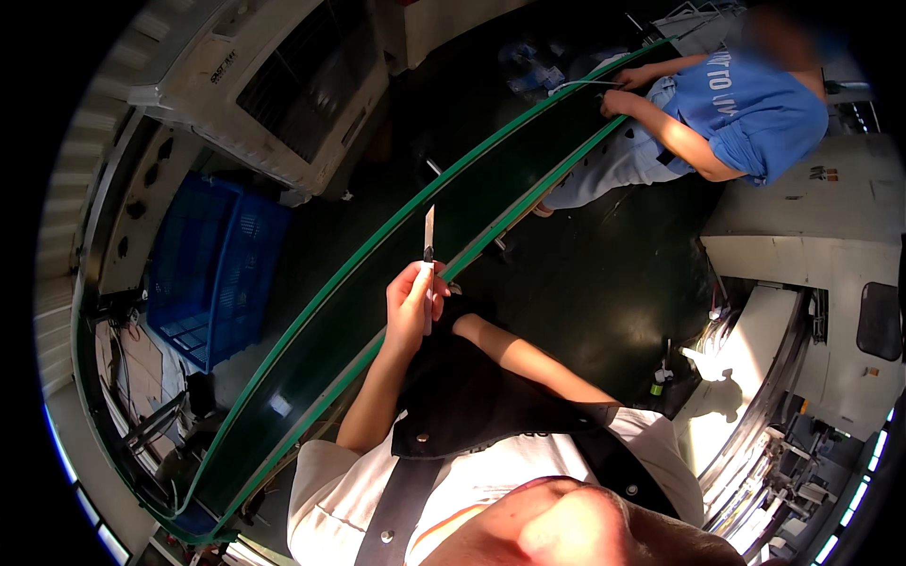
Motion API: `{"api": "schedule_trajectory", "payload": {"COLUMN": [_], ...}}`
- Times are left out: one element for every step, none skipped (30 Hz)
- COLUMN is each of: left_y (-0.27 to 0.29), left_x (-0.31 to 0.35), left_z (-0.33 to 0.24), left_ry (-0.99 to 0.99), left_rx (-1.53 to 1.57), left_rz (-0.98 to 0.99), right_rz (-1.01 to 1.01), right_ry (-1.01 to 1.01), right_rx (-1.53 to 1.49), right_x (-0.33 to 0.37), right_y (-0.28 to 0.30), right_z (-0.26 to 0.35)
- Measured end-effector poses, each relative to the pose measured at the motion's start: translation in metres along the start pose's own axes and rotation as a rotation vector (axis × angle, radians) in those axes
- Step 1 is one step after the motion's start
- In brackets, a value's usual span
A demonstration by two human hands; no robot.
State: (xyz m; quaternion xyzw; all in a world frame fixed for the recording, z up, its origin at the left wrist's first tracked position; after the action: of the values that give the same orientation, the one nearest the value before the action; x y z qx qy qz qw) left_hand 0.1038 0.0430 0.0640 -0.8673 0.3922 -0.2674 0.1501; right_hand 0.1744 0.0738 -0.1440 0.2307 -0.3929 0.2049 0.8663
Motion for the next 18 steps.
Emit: {"api": "schedule_trajectory", "payload": {"left_y": [-0.002, -0.004, -0.005, -0.004, -0.004, -0.006, -0.009, -0.009, -0.011, -0.014, -0.014, -0.014, -0.016, -0.016, -0.016, -0.018, -0.016, -0.015], "left_x": [-0.001, -0.001, -0.002, -0.002, -0.004, -0.005, -0.007, -0.008, -0.008, -0.008, -0.008, -0.01, -0.009, -0.011, -0.012, -0.013, -0.013, -0.015], "left_z": [0.0, 0.0, -0.001, -0.003, -0.004, -0.006, -0.006, -0.009, -0.01, -0.01, -0.01, -0.011, -0.012, -0.012, -0.012, -0.011, -0.01, -0.009], "left_ry": [0.004, 0.013, 0.014, 0.012, -0.002, -0.005, -0.006, -0.015, -0.011, -0.023, -0.029, -0.034, -0.042, -0.04, -0.036, -0.035, -0.052, -0.077], "left_rx": [-0.002, -0.008, -0.019, -0.031, -0.027, -0.039, -0.053, -0.072, -0.061, -0.05, -0.078, -0.105, -0.101, -0.079, -0.08, -0.077, -0.086, -0.075], "left_rz": [0.012, 0.013, 0.015, 0.012, 0.028, 0.032, 0.052, 0.062, 0.06, 0.076, 0.083, 0.088, 0.084, 0.087, 0.093, 0.106, 0.113, 0.123], "right_rz": [-0.008, -0.012, -0.023, -0.027, -0.036, -0.043, -0.047, -0.052, -0.056, -0.066, -0.067, -0.076, -0.08, -0.078, -0.078, -0.082, -0.077, -0.077], "right_ry": [0.001, 0.003, 0.012, 0.022, 0.026, 0.028, 0.022, 0.027, 0.029, 0.026, 0.032, 0.038, 0.037, 0.036, 0.04, 0.035, 0.035, 0.031], "right_rx": [-0.001, -0.004, 0.0, 0.005, 0.007, 0.009, 0.007, 0.014, 0.012, 0.021, 0.02, 0.02, 0.029, 0.021, 0.017, 0.011, 0.013, 0.01], "right_x": [0.0, 0.002, 0.0, -0.001, 0.001, 0.002, 0.0, -0.001, 0.001, -0.002, -0.003, -0.006, -0.009, -0.01, -0.012, -0.011, -0.014, -0.014], "right_y": [0.003, 0.003, 0.005, 0.007, 0.007, 0.011, 0.014, 0.015, 0.013, 0.018, 0.017, 0.022, 0.023, 0.023, 0.023, 0.023, 0.023, 0.024], "right_z": [-0.001, -0.002, 0.0, 0.004, 0.004, 0.003, 0.001, 0.003, 0.003, 0.002, 0.005, 0.006, 0.007, 0.006, 0.007, 0.005, 0.007, 0.006]}}
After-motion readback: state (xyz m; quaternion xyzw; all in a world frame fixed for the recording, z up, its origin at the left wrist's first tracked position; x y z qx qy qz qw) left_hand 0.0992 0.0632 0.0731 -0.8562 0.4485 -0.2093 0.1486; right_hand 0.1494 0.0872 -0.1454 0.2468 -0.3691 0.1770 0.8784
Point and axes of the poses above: each hand's wrist, its own x-axis away from the middle knuckle, its own y-axis out of the back of the hand, z = x × y, the point moved 4 cm from there along -x, towards the middle knuckle, and after that the axes turned 2 degrees about z, right-handed, at the moved point
